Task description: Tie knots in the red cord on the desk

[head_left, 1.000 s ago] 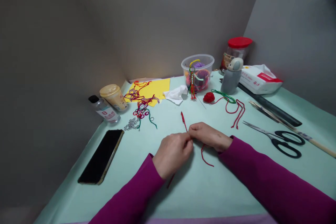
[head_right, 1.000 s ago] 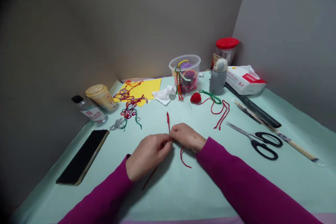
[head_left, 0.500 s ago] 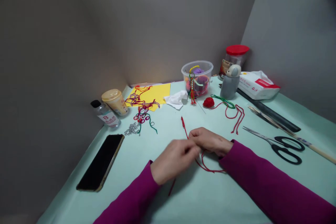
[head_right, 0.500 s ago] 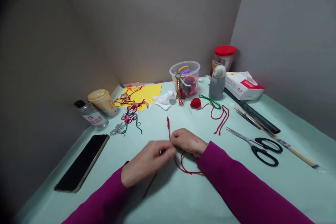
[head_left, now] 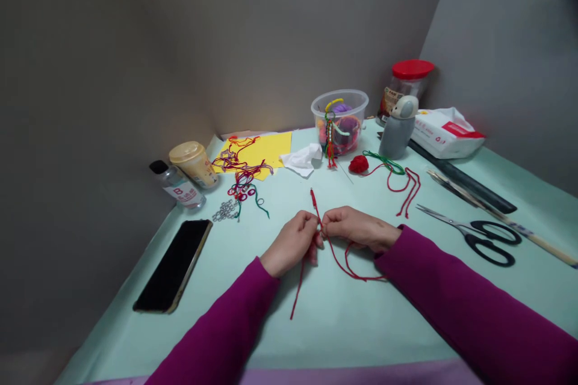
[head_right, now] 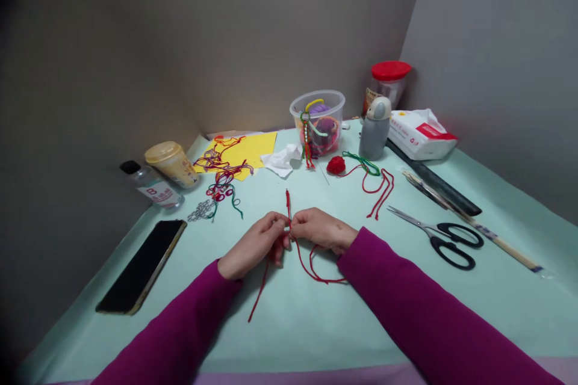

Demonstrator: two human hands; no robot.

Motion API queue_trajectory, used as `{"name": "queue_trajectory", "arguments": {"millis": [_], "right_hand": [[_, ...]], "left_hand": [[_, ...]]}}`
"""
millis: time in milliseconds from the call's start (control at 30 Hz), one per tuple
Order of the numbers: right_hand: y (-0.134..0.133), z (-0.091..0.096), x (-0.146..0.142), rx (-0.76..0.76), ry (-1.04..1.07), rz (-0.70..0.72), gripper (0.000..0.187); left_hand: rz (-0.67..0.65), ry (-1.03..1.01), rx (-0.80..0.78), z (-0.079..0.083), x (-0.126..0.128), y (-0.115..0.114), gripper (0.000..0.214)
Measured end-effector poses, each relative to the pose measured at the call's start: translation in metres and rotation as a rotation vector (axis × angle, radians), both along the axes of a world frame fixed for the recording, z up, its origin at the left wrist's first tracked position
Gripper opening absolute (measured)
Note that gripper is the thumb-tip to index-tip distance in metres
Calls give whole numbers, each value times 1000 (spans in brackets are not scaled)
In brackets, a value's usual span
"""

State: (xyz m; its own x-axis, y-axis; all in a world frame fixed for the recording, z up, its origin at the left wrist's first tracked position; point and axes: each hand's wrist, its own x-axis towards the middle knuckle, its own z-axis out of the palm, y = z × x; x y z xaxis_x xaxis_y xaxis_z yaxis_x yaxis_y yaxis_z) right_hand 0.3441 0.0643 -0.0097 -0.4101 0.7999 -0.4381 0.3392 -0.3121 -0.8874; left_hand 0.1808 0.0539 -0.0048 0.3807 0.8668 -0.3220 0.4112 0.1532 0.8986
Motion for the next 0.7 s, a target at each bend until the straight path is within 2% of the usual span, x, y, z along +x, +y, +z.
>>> {"name": "queue_trajectory", "arguments": {"millis": [100, 200, 433, 567, 700], "right_hand": [[-1, 2, 0, -2, -18, -13, 8], [-1, 2, 0, 0, -23, -11, 11], [-2, 4, -1, -9, -42, -4, 12], [-2, 5, 0, 6, -30, 9, 13], [-2, 4, 0, 20, -39, 22, 11]], "left_hand": [[-49, 151, 218, -2, -2, 1, 20], [-91, 249, 318, -4, -4, 1, 19], [-163, 342, 392, -6, -7, 4, 24], [-190, 285, 339, -2, -7, 8, 23], [-162, 221, 279, -3, -7, 10, 24]]}}
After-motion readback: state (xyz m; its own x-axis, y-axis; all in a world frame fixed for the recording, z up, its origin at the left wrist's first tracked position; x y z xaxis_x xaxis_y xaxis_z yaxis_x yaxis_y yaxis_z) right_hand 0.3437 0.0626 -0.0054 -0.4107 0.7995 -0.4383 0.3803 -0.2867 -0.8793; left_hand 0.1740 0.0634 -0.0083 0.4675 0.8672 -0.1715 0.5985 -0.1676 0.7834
